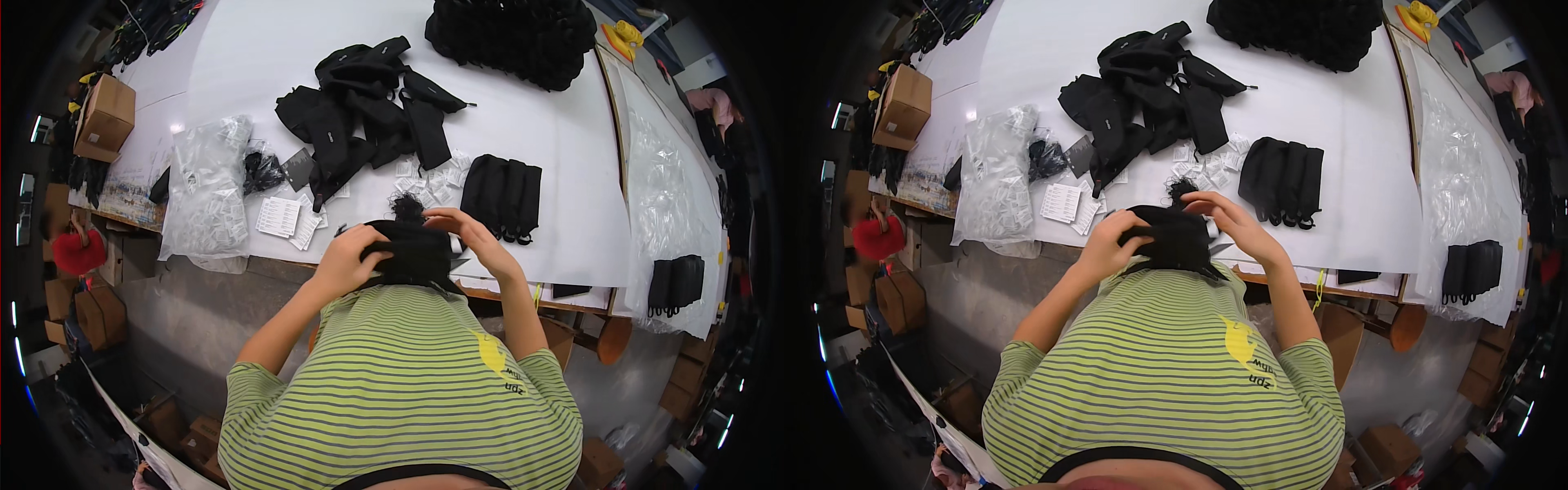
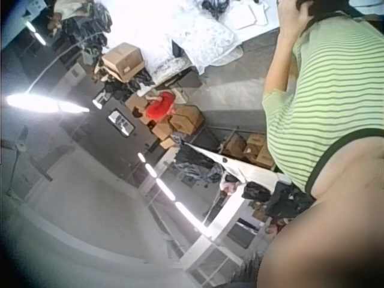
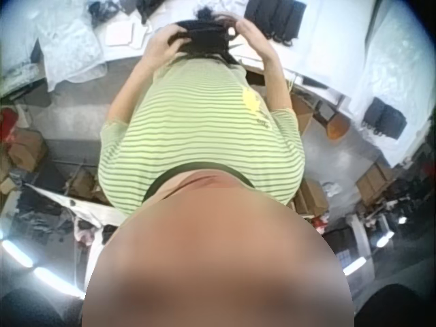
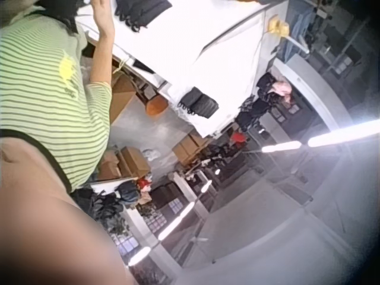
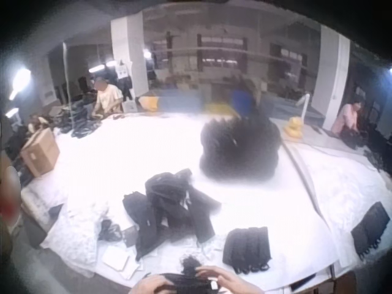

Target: Attaching adhesive labels to small black zippered pouches and organizing them into stacks.

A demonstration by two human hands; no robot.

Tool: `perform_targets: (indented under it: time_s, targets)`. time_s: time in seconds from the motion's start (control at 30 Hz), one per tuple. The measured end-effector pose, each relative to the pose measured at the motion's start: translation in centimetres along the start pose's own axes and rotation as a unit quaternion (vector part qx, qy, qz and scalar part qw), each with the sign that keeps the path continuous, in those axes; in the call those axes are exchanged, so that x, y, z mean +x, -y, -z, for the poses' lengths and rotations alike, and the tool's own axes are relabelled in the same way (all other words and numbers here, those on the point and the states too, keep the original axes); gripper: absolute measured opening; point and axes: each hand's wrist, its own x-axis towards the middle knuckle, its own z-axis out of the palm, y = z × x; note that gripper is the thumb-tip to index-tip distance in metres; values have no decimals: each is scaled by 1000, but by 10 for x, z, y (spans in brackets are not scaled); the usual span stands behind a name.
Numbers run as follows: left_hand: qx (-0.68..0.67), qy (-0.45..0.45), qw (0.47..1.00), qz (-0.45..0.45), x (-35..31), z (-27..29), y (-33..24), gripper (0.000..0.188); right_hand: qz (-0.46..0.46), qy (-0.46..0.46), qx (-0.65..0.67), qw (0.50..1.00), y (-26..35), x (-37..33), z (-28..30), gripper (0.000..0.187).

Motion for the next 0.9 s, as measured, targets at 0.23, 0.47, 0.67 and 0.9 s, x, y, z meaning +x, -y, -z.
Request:
perform_targets:
  time_s: [0.23,0.47,0.67,0.9]
  targets:
    - [-337,200,890,234,-9,26,25,30,-107,36,-63,992,-24,-28,-25,66]
    - [-385,216,852,280,-18,26,29,27,-128,-109,-95,981,-37,-33,-20,26]
    - [-201,117,937,262,-15,23,26,26,-52,-383,62,920,-24,-52,46,13]
    - [-88,155,973,147,3,17,4,30,69,-457,433,774,-16,-14,55,15]
